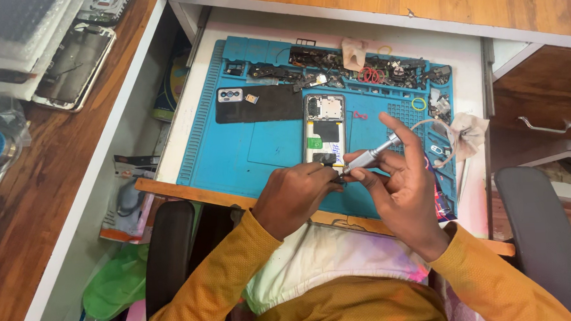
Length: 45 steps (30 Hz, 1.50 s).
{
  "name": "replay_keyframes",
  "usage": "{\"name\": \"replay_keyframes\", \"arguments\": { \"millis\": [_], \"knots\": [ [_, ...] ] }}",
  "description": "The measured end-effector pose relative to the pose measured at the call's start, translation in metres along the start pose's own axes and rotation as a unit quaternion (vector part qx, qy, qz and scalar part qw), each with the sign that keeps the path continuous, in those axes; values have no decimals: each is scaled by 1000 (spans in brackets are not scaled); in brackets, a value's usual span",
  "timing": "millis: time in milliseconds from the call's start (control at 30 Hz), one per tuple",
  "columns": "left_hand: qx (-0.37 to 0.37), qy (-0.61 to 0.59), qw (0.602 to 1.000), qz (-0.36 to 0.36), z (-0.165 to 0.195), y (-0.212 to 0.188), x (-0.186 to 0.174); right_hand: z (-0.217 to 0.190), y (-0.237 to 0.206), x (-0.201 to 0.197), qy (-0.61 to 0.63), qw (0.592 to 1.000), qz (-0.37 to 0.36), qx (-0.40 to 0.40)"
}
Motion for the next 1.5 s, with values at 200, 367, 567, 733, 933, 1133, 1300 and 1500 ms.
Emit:
{"name": "replay_keyframes", "arguments": {
  "millis": [200, 367, 567, 733, 933, 1133, 1300, 1500],
  "knots": [
    [-13, -5, 1000, 1, -2, 1, 1, -1, 0, 0, -22, 1000, 11, -2],
    [-12, -26, 1000, 0, -4, 1, 1, -3, 0, 0, -56, 998, 17, -18],
    [-21, -28, 999, 1, -4, 2, 2, -4, 1, 0, -83, 996, 24, -24],
    [-21, -26, 999, 1, -3, 2, 2, -5, 2, 0, -106, 994, 26, -24],
    [-20, -19, 1000, -2, -2, 3, 0, -6, 2, 0, -124, 991, 31, -30],
    [-9, -31, 999, 10, -3, 3, -1, -5, 2, 0, -119, 992, 24, -22],
    [-1, -55, 998, 10, -6, -1, -1, -4, 0, 2, -117, 992, 31, -28],
    [-6, -69, 998, 7, -7, -1, -2, -3, 0, 1, -114, 992, 44, -31]
  ]
}}
Point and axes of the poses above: each hand's wrist, its own y-axis towards the middle knuckle, its own x-axis out of the palm, z = x × y, the point moved 2 cm from there along y, towards the middle knuckle, and after that the axes turned 4 degrees about -x, right-handed, at the moved point
